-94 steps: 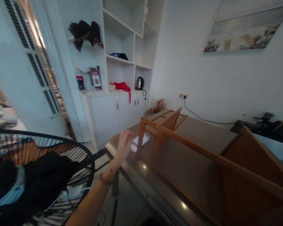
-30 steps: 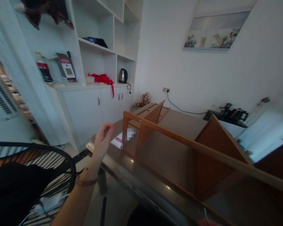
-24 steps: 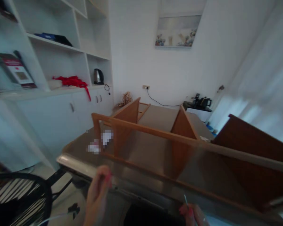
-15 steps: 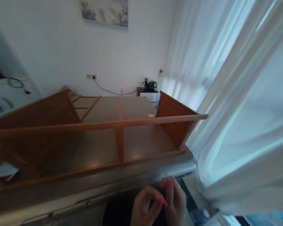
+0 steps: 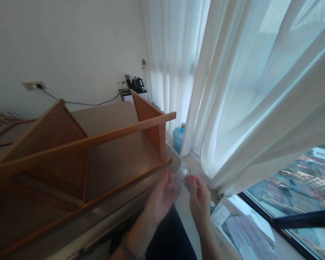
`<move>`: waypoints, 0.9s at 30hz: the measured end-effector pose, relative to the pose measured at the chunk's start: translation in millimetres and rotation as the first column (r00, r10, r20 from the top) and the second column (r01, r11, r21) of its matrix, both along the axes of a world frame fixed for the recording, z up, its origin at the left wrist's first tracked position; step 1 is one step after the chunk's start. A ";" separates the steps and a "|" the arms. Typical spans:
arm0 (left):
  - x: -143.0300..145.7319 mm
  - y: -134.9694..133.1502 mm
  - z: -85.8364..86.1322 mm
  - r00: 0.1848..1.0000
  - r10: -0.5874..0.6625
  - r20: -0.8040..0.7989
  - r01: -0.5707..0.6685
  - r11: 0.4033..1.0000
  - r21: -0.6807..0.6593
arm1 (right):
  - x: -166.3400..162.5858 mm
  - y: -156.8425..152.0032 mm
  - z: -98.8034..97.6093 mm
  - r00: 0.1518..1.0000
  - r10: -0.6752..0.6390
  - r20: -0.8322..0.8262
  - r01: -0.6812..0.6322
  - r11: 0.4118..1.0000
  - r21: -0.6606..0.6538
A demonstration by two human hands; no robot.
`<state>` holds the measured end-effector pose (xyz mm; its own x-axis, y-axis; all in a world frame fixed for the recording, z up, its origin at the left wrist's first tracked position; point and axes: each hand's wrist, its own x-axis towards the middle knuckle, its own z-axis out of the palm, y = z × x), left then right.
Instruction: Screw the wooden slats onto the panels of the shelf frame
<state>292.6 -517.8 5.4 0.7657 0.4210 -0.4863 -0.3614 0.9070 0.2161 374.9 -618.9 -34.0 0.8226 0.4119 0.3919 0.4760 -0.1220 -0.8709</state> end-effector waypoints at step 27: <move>-8.0 43.0 8.9 0.937 0.296 -0.184 -0.087 0.711 0.698 | 66.1 91.1 13.1 0.894 0.399 0.204 -0.369 0.914 -0.171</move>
<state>284.6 -474.8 14.3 0.5169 0.8361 -0.1839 -0.3448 0.4000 0.8492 440.9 -527.8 -20.9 0.4834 0.7352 0.4752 0.6925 0.0110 -0.7214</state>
